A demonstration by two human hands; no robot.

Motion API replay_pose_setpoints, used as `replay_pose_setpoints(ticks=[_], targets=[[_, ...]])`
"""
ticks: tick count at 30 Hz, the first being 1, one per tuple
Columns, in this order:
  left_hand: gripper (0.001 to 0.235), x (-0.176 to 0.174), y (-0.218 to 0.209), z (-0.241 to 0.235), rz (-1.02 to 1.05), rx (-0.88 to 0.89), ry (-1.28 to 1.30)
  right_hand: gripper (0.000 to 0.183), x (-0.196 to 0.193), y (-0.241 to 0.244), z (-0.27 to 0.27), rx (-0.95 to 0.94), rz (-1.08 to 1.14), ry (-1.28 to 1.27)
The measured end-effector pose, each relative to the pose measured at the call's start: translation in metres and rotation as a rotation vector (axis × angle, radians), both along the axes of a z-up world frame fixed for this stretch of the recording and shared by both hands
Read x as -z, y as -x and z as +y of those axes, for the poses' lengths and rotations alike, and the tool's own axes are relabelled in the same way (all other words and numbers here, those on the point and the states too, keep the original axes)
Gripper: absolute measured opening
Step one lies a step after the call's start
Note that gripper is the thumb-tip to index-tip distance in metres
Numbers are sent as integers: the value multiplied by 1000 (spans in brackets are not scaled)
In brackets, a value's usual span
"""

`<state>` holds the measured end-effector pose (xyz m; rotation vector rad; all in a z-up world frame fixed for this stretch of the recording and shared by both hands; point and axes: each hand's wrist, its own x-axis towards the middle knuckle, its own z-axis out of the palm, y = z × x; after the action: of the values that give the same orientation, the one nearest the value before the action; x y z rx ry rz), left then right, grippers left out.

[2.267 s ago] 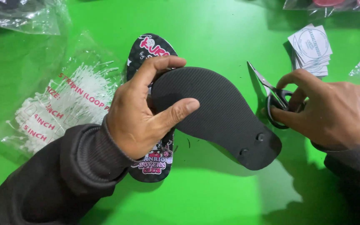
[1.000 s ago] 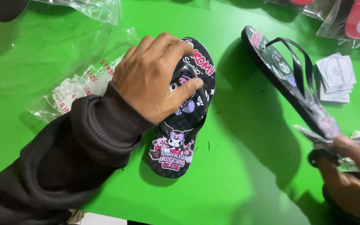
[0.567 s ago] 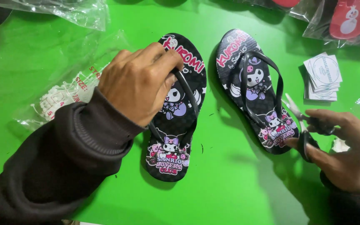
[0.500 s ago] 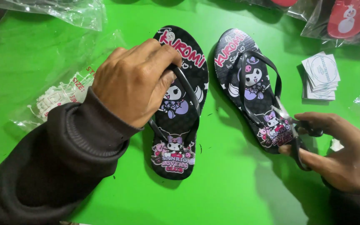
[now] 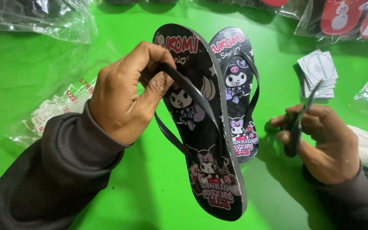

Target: The person trims the edges of a flip-flop sole with shears, wipes the surface with a cloth, and attaches a tag using a plastic fastener.

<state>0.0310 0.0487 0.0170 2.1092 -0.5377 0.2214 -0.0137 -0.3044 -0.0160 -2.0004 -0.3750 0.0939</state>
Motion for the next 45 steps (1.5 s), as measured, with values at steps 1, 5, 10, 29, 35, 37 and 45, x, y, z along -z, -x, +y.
replay_pose_setpoints(ticks=[1,5,10,29,35,37,45], targets=[[3,0,0,-1,16,-9,22,45,-4,-5,4,42,62,50],[8,-2,2,0,132,-36,142,42,-15,-31,29,127,193,69],[6,-3,1,-3,211,-23,169,34,0,-56,56,-1,253,-154],[20,1,-24,-76,136,-7,416,62,1,19,-14,173,-148,-248],[52,17,-21,-83,201,31,113,45,9,23,-45,228,-490,101],[57,25,-21,-86,80,40,58,46,18,22,-54,216,-531,185],[53,64,-31,-60,-241,73,-415,26,35,23,-60,314,-377,478]])
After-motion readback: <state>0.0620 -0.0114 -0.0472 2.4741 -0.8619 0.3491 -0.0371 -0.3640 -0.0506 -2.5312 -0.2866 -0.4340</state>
